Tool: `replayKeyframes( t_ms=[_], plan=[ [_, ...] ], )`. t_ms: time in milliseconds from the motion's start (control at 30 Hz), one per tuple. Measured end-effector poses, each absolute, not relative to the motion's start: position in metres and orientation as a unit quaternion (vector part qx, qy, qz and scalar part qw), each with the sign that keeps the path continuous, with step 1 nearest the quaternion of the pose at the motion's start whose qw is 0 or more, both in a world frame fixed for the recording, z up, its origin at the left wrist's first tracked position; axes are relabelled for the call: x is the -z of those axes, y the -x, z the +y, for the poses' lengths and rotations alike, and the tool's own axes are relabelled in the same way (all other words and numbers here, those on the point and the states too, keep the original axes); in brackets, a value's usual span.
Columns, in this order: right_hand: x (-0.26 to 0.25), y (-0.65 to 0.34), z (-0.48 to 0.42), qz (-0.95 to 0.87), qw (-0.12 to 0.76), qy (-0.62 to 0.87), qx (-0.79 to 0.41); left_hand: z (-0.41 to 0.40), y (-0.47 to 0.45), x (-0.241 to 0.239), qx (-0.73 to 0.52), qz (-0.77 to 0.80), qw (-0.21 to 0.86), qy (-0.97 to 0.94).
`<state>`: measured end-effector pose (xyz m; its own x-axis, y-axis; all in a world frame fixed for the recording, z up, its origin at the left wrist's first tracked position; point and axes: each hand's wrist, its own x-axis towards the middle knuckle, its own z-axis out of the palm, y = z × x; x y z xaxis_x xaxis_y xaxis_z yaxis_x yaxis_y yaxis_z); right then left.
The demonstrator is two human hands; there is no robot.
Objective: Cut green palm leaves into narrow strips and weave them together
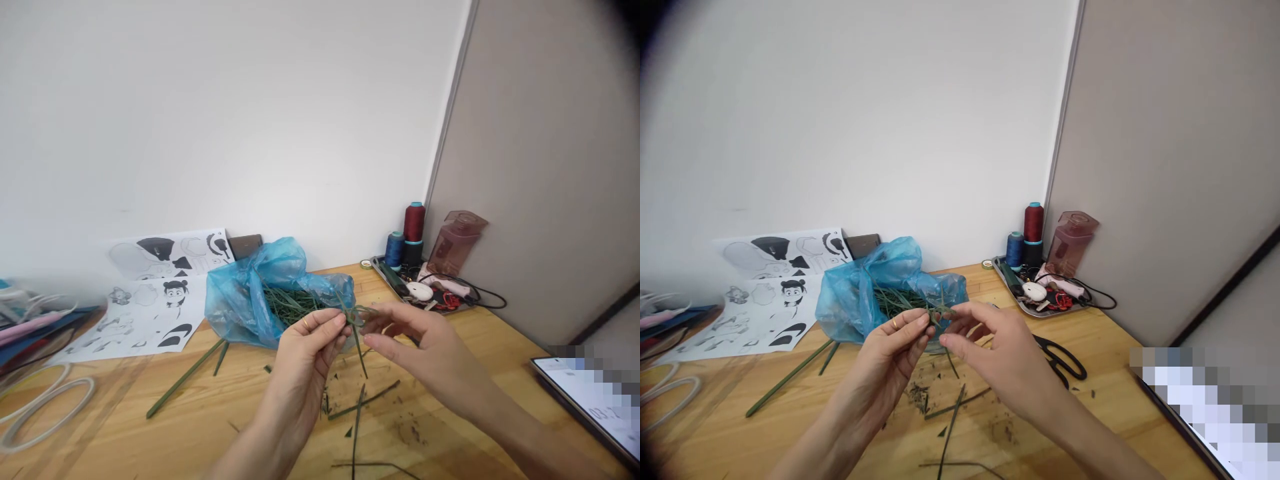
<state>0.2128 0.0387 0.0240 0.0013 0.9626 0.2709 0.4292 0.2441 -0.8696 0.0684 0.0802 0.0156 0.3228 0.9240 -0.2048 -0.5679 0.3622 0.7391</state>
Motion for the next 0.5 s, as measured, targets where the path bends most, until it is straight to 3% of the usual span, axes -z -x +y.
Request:
replayKeyframes(
  t_ms=[500],
  plan=[
    [-0.0287, -0.2182, 0.0402, -0.602, 0.491, 0.499, -0.384, 0.0723, -0.0683, -0.0182, -0.42, 0.326, 0.773, -0.346]
  ],
)
